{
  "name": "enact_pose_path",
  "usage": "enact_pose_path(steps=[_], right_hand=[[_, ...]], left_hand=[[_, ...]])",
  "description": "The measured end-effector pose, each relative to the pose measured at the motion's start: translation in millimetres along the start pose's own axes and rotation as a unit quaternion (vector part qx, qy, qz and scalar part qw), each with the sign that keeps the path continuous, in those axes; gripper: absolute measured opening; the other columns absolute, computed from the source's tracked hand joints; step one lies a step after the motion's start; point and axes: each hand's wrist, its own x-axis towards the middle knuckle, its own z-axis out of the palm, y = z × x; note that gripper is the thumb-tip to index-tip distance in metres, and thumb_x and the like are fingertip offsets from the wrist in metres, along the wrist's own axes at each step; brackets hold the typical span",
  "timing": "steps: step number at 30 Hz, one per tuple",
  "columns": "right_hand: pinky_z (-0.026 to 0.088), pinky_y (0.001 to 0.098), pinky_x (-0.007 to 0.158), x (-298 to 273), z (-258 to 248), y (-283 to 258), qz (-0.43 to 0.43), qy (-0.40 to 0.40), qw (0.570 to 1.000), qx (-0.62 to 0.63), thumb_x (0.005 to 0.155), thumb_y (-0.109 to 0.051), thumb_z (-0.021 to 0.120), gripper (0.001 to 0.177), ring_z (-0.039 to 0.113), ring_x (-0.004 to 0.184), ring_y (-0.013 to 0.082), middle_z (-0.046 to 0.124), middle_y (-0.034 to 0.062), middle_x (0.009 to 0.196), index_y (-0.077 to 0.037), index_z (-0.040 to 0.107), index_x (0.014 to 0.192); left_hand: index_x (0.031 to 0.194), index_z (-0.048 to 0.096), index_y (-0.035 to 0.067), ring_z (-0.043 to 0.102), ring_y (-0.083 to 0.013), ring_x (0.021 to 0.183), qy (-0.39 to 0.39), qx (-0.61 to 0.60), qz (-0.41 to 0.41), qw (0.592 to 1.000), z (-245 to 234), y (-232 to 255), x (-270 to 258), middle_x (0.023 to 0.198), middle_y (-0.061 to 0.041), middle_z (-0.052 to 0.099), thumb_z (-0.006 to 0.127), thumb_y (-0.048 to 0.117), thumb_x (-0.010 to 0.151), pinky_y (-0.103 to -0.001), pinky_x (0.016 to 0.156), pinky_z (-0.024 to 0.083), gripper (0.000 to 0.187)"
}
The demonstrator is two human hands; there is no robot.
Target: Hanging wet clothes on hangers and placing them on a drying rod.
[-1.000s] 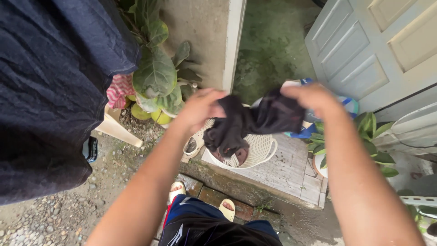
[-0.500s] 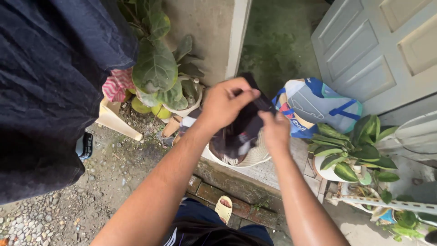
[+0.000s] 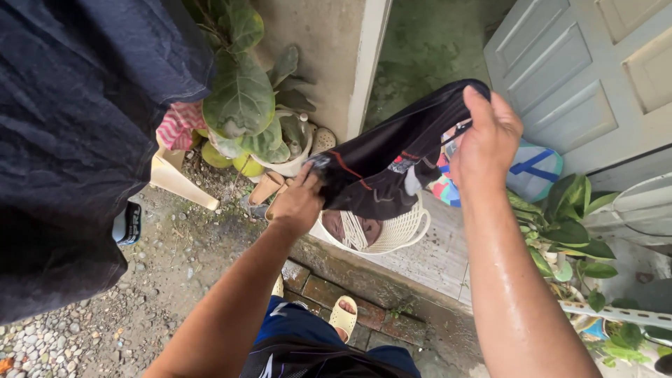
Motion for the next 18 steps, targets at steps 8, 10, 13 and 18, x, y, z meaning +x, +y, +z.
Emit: enact_pose_path(steps=[8,10,13,18], right_hand=[[0.043,0.0271,0.049,5.7,-70.0,16.9,-0.029,0.157,0.984,-0.082,0.101,-0.014,0.071,0.011,0.059,0.059,0.0112,0.068,0.0018,0.08,-0.006,0.068,0.095],[0.041,0.0271,0.047,-7.2,-87.9,30.2,-0.019,0.19,0.976,-0.107,0.101,-0.014,0.071,0.013,0.057,0.057,0.0107,0.067,0.0009,0.078,-0.006,0.067,0.092],[0.045,0.0301,0.053,-27.0,-101.9,61.5,0.021,0.151,0.985,-0.076,0.099,-0.011,0.074,0.012,0.06,0.062,0.013,0.068,0.0012,0.08,-0.004,0.068,0.092],[0.051,0.036,0.067,-37.2,-53.8,31.6,0.171,-0.109,0.777,-0.595,0.088,-0.023,0.082,0.024,0.062,0.068,0.0187,0.069,0.0099,0.073,-0.002,0.077,0.1]], left_hand=[[0.123,0.065,0.011,0.04,-0.0385,0.135,0.414,-0.335,-0.147,0.833,-49.9,-18.5,15.9,0.15,-0.022,0.05,0.068,0.005,0.084,-0.048,0.112,0.036,0.04],[0.098,0.071,0.016,0.052,-0.0393,0.12,0.526,-0.206,-0.19,0.803,-40.7,-19.8,41.8,0.142,-0.029,0.056,0.071,0.001,0.078,-0.047,0.101,0.047,0.024],[0.118,0.073,0.003,0.059,-0.0204,0.071,0.35,-0.797,-0.233,0.434,-25.2,-20.5,88.1,0.094,-0.017,0.069,0.056,0.004,0.094,-0.036,0.064,0.05,0.03],[0.113,0.069,0.003,0.064,-0.0133,0.093,0.247,-0.842,-0.006,0.48,-117.1,25.0,111.8,0.105,-0.005,0.07,0.043,0.004,0.095,-0.025,0.084,0.053,0.032]])
